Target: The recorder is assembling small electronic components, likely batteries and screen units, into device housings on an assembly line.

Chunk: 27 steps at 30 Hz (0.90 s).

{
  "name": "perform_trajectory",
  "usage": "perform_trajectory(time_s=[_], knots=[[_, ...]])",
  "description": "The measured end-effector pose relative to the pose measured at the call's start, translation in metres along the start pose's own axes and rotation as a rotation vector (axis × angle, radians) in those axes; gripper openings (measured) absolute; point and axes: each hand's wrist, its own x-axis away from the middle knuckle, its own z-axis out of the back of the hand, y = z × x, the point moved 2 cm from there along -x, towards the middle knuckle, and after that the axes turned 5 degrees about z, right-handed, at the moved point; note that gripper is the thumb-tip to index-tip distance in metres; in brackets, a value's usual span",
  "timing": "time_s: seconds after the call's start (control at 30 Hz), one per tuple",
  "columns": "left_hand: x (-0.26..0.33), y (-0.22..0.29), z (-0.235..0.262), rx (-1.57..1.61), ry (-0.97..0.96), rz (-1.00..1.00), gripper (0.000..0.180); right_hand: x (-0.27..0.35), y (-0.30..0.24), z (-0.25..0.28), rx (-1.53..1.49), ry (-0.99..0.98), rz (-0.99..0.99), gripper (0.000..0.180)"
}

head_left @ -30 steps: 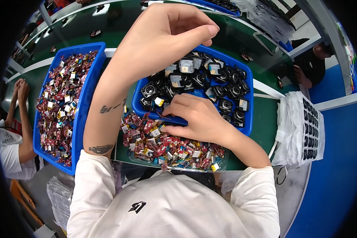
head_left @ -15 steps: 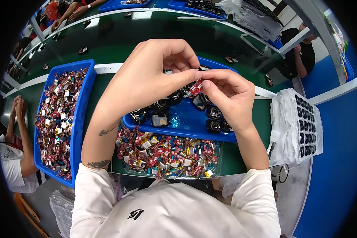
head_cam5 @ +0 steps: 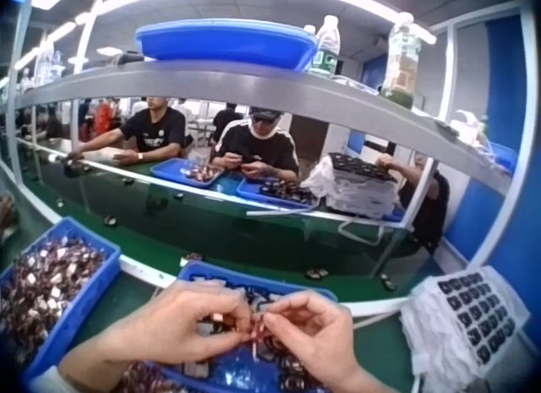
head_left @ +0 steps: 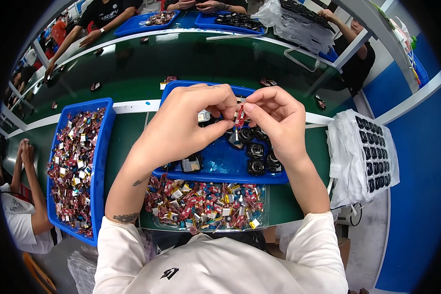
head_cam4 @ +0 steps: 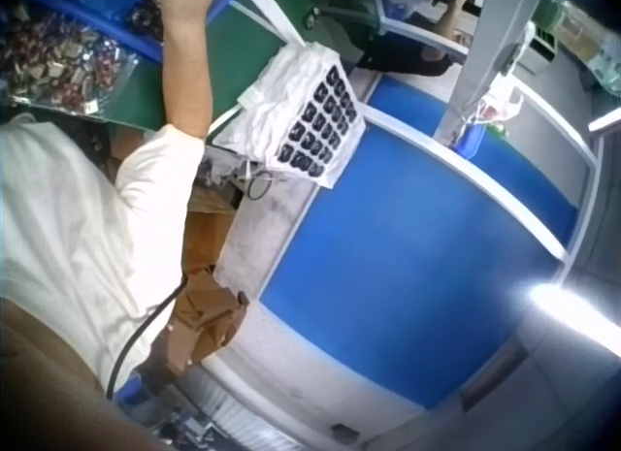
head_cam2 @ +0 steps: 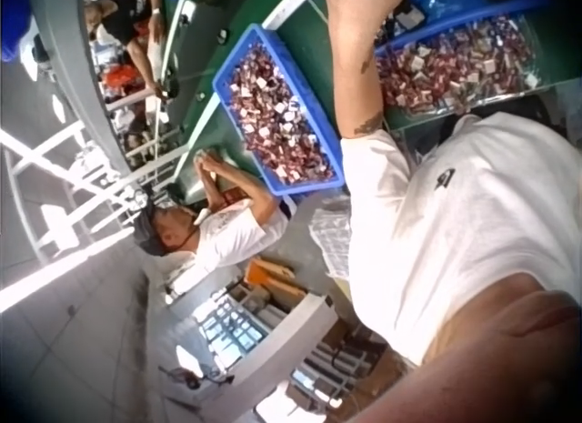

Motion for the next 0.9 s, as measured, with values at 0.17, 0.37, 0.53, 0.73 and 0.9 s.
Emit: perform_trajectory(time_s=[0.17, 0.37, 0.53, 0.73, 0.9], knots=[[0.000, 0.000, -0.002, -0.181, 0.014, -0.218, 0.019, -0.001, -0.001, 0.000, -0.049, -0.016, -0.027, 0.015], [0.001, 0.005, 0.006, -0.341, 0.172, -0.201, 0.018, 0.000, 0.005, 0.002, 0.120, 0.005, 0.122, 0.026], [0.005, 0.001, 0.002, -0.385, 0.163, -0.171, 0.014, 0.008, -0.005, -0.009, 0.341, -0.024, 0.199, 0.025], [0.006, 0.003, 0.002, -0.360, 0.136, -0.114, 0.011, 0.006, -0.007, -0.005, 0.385, -0.050, 0.244, 0.009], [0.021, 0.012, 0.001, -0.233, 0.053, 0.021, 0.008, 0.024, -0.006, 0.000, 0.104, -0.089, 0.033, 0.009]])
